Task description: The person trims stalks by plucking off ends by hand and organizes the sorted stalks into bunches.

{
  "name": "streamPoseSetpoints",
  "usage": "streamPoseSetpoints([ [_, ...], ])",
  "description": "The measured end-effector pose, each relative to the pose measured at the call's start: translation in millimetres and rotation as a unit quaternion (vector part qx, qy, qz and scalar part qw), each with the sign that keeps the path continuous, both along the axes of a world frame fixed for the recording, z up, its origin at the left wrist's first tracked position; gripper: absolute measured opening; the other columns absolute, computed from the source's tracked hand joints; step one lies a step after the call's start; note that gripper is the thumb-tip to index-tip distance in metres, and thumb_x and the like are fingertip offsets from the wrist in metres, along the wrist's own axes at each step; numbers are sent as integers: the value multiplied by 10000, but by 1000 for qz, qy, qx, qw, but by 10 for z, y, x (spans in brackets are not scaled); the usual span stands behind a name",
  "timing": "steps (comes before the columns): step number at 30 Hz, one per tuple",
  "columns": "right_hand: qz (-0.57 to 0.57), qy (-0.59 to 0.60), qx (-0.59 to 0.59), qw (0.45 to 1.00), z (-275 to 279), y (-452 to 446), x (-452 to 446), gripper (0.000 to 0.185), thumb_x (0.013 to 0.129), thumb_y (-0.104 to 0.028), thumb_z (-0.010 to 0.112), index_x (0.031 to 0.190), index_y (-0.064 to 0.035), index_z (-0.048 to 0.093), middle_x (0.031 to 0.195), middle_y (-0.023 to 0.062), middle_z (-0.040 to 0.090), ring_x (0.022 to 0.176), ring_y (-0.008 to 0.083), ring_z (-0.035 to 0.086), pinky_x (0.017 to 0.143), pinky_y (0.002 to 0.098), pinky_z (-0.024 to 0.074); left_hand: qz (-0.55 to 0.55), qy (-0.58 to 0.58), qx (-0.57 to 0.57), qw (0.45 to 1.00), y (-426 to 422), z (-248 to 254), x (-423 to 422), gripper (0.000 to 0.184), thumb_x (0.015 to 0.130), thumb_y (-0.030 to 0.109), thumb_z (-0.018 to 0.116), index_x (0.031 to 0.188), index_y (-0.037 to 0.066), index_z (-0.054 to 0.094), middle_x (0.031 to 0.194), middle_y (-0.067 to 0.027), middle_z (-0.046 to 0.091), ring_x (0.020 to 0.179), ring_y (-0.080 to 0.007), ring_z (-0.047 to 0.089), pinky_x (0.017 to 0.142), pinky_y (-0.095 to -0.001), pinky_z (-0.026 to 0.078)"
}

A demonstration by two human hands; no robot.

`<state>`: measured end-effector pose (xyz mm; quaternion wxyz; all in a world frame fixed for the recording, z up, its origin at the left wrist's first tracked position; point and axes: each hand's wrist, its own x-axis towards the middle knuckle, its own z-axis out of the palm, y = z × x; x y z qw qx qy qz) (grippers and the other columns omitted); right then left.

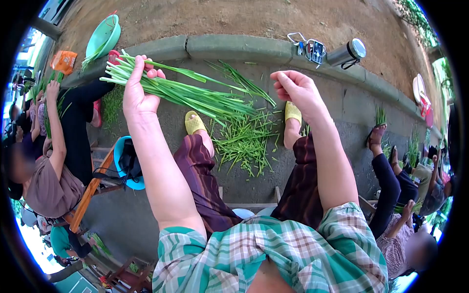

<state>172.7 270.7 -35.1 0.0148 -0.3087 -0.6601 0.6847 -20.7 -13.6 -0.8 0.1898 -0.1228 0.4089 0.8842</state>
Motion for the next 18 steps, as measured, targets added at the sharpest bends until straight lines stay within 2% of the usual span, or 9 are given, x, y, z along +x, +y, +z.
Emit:
streamPoseSetpoints([
  [3,95,-29,47,994,-63,-44,19,282,958,-242,582,1036,5,692,835,39,687,767,86,630,722,254,518,3,-4,2,1000,-37,-5,-14,182,865,198,732,978,94,633,848,11,621,637,-81,519,718,-307,480],
  [4,144,-43,92,984,-134,-44,47,334,940,-295,578,1012,7,702,859,100,711,812,154,669,772,316,524,3,-4,2,1000,-53,-10,-18,182,865,198,732,978,94,633,848,11,621,637,-81,519,718,-307,480],
  [5,144,-43,91,984,-160,-37,69,334,940,-295,578,1012,7,702,859,100,711,812,154,669,772,316,524,0,-2,4,1000,-72,-14,-25,183,867,198,729,984,93,635,854,8,623,641,-81,520,721,-308,479],
  [7,218,-123,231,940,-122,-68,80,371,925,-349,555,1018,-25,709,847,132,711,822,248,686,798,362,520,-2,-1,6,1000,-105,-21,-36,184,870,197,726,990,91,636,860,6,625,644,-82,521,724,-309,479],
  [9,214,-166,264,926,-87,-74,78,326,909,-313,600,1052,-41,709,879,143,707,881,221,675,825,355,507,-1,11,3,1000,-126,-21,-42,184,874,196,721,998,88,637,869,2,630,646,-85,522,723,-310,480],
  [12,175,-153,322,918,-136,-34,95,307,891,-309,606,1030,-59,717,861,172,700,887,274,679,819,357,506,0,3,10,1000,-148,-10,-41,185,875,194,720,1001,86,638,869,1,631,646,-88,523,721,-309,480],
  [15,159,-130,331,921,-392,-4,161,329,894,-308,582,1076,-56,689,985,167,700,964,326,666,842,420,513,-9,0,24,1000,-165,-5,-38,190,874,190,720,1010,85,639,871,0,632,647,-88,523,723,-312,483],
  [17,94,-40,373,922,-681,-39,228,389,879,-249,623,1225,-73,604,1165,169,643,1065,327,628,903,410,498,-15,-5,36,999,-164,-11,-56,195,875,185,719,1021,83,639,877,-1,630,645,-88,522,724,-314,488],
  [18,131,-5,393,910,-675,-68,234,498,865,-214,651,1320,-67,509,1280,177,573,1141,333,585,961,398,474,-19,-5,36,999,-163,-8,-54,193,876,183,718,1020,82,640,881,-1,630,644,-89,522,725,-314,490],
])
